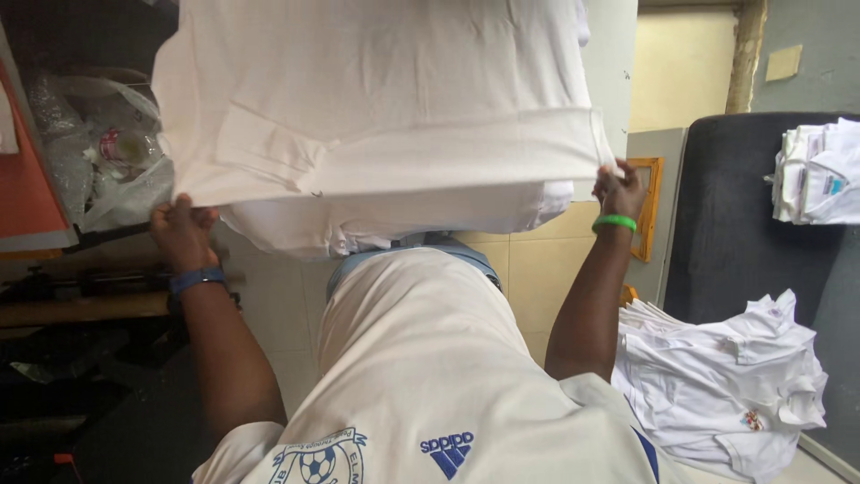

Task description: The person folds white shirts on a table, placing them into a stack on a nearby bench.

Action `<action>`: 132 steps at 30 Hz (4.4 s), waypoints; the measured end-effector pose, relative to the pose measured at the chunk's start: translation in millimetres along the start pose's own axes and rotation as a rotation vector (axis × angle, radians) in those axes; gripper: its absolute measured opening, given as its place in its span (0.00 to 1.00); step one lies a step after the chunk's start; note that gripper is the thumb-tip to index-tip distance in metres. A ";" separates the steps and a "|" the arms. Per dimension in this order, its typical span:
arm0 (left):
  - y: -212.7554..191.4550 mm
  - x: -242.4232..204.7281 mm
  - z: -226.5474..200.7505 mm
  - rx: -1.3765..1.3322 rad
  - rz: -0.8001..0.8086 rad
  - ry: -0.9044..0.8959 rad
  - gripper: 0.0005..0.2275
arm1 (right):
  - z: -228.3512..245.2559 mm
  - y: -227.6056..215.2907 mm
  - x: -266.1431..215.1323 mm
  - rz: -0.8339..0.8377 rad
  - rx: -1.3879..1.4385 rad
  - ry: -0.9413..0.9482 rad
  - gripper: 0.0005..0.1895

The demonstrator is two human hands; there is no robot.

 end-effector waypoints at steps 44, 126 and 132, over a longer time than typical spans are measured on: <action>-27.6 -54.3 25.6 -0.025 0.565 -0.128 0.18 | -81.2 456.1 -169.7 1.130 -0.928 -0.862 0.12; 82.8 -23.3 9.9 0.796 0.444 0.468 0.14 | -104.1 414.4 -142.5 0.721 -0.788 0.075 0.16; 77.5 -30.1 3.1 0.855 0.360 0.582 0.11 | -82.8 403.0 -164.4 0.704 -0.513 0.072 0.18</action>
Point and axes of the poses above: each hand's wrist, its own x-axis towards the middle knuckle, its own y-axis out of the palm, z = x × y, the point moved 4 cm from there along x, towards the middle knuckle, and after that the axes turned 10 degrees about z, right-handed, at the moved point
